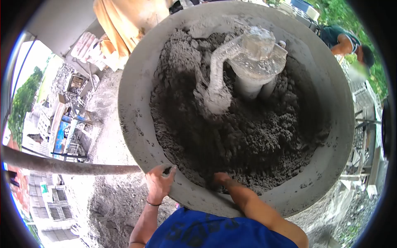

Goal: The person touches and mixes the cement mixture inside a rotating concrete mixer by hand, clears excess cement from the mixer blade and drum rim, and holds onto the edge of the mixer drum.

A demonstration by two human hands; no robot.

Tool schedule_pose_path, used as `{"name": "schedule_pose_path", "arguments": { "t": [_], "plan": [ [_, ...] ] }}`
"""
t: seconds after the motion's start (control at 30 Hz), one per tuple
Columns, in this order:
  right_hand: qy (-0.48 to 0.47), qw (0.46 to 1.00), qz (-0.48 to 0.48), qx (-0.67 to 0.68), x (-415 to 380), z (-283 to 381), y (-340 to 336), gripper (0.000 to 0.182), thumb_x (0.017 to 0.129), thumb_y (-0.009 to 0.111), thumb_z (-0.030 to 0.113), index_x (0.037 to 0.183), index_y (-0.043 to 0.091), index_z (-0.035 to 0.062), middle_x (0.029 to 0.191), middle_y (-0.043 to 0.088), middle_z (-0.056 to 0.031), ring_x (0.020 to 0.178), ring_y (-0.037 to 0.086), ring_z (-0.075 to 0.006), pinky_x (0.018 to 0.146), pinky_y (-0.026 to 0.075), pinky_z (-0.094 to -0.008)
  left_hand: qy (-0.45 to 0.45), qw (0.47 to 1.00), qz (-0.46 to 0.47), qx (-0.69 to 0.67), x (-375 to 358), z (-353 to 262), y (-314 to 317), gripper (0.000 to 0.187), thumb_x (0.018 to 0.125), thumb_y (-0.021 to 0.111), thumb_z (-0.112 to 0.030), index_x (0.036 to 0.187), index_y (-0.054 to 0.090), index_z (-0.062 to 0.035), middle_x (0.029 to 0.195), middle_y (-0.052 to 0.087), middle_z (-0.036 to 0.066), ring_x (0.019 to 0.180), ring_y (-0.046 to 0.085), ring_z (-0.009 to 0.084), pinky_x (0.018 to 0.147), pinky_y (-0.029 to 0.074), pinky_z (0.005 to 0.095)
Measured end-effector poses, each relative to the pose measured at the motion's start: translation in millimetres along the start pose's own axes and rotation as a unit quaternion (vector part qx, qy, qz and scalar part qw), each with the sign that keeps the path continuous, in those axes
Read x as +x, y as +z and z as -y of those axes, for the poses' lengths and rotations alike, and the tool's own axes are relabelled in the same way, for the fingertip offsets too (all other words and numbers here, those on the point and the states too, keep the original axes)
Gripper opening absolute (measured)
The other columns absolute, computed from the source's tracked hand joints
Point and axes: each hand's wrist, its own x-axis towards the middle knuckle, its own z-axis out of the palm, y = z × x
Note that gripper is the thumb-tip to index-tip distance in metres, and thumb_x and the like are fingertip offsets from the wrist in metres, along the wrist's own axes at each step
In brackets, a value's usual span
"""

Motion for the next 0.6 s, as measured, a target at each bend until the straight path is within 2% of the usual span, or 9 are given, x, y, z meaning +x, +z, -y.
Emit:
{"name": "schedule_pose_path", "arguments": {
  "t": [0.07, 0.17, 0.3, 0.37, 0.4, 0.47, 0.53, 0.57, 0.6],
  "plan": [
    [-0.027, 0.995, 0.072, -0.064, -11, 15, -8, 0.037, 0.081, 0.066, 0.031, 0.109, 0.073, 0.0081, 0.116, 0.069, -0.0168, 0.11, 0.066, -0.0335, 0.09, 0.054, -0.0445, 0.01, 1.0, -0.003, -0.004, -1, 2, 1, 0.025, 0.076, 0.079, -0.026, 0.086, 0.074, -0.0042, 0.082, 0.072, 0.016, 0.074, 0.069, 0.035, 0.069, 0.054, 0.0405],
    [-0.019, 0.992, 0.113, -0.044, -21, 17, -23, 0.041, 0.083, 0.064, 0.033, 0.115, 0.071, 0.0078, 0.118, 0.069, -0.0169, 0.111, 0.066, -0.0318, 0.091, 0.054, -0.04, 0.015, 0.999, -0.019, -0.033, -2, 7, 3, 0.026, 0.077, 0.079, -0.029, 0.086, 0.075, -0.0047, 0.083, 0.072, 0.017, 0.076, 0.069, 0.0349, 0.07, 0.055, 0.04],
    [-0.009, 0.98, 0.165, -0.107, -24, -12, -44, 0.044, 0.089, 0.058, 0.035, 0.124, 0.067, 0.0098, 0.127, 0.065, -0.0154, 0.114, 0.065, -0.0298, 0.093, 0.053, -0.0408, 0.007, 0.999, -0.015, -0.036, -2, 4, -1, 0.026, 0.079, 0.078, -0.03, 0.088, 0.075, -0.0056, 0.084, 0.072, 0.016, 0.077, 0.07, 0.0344, 0.071, 0.055, 0.04],
    [0.013, 0.965, 0.252, -0.075, -32, -27, -72, 0.051, 0.091, 0.057, 0.053, 0.126, 0.066, 0.0164, 0.12, 0.069, -0.0046, 0.109, 0.066, -0.026, 0.092, 0.052, -0.0436, 0.024, 0.999, -0.018, -0.029, -3, 5, -1, 0.027, 0.08, 0.076, -0.032, 0.089, 0.075, -0.0065, 0.081, 0.072, 0.014, 0.074, 0.07, 0.0338, 0.071, 0.055, 0.0403],
    [0.017, 0.965, 0.248, -0.079, -35, -32, -87, 0.051, 0.091, 0.057, 0.053, 0.126, 0.066, 0.0164, 0.12, 0.069, -0.0046, 0.109, 0.066, -0.026, 0.092, 0.052, -0.0436, 0.025, 0.999, -0.022, -0.033, -3, 3, -3, 0.027, 0.08, 0.076, -0.032, 0.089, 0.075, -0.0065, 0.081, 0.072, 0.014, 0.074, 0.07, 0.0338, 0.071, 0.055, 0.0403],
    [0.089, 0.941, 0.269, 0.185, -40, -36, -120, 0.052, 0.091, 0.058, 0.053, 0.128, 0.065, 0.0171, 0.114, 0.07, -0.0068, 0.103, 0.066, -0.0233, 0.088, 0.053, -0.0414, 0.006, 0.998, 0.057, 0.019, -2, -1, -9, 0.028, 0.08, 0.075, -0.033, 0.09, 0.076, -0.0072, 0.096, 0.073, 0.015, 0.087, 0.07, 0.0327, 0.077, 0.054, 0.0414],
    [0.057, 0.957, 0.207, 0.196, -40, -33, -157, 0.05, 0.097, 0.052, 0.044, 0.133, 0.061, 0.0115, 0.124, 0.066, -0.0147, 0.108, 0.065, -0.0264, 0.095, 0.05, -0.0376, 0.048, 0.996, 0.066, 0.046, -3, -1, -10, 0.028, 0.081, 0.075, -0.033, 0.091, 0.076, -0.0072, 0.106, 0.07, 0.016, 0.096, 0.067, 0.0334, 0.081, 0.053, 0.0419],
    [0.058, 0.958, 0.206, 0.19, -64, -14, -184, 0.05, 0.097, 0.052, 0.044, 0.133, 0.061, 0.0115, 0.124, 0.066, -0.0147, 0.108, 0.065, -0.0264, 0.095, 0.05, -0.0376, 0.092, 0.989, 0.081, 0.078, -4, 0, -10, 0.028, 0.081, 0.074, -0.033, 0.093, 0.075, -0.0072, 0.116, 0.067, 0.017, 0.105, 0.065, 0.034, 0.085, 0.052, 0.0424],
    [-0.016, 0.984, 0.135, 0.116, -113, 22, -218, 0.05, 0.095, 0.054, 0.046, 0.126, 0.064, 0.0079, 0.117, 0.067, -0.0162, 0.101, 0.065, -0.026, 0.089, 0.051, -0.0388, 0.09, 0.99, 0.076, 0.077, -3, 1, -10, 0.028, 0.081, 0.074, -0.033, 0.093, 0.075, -0.0072, 0.116, 0.067, 0.017, 0.105, 0.065, 0.034, 0.085, 0.052, 0.0424]
  ]
}}
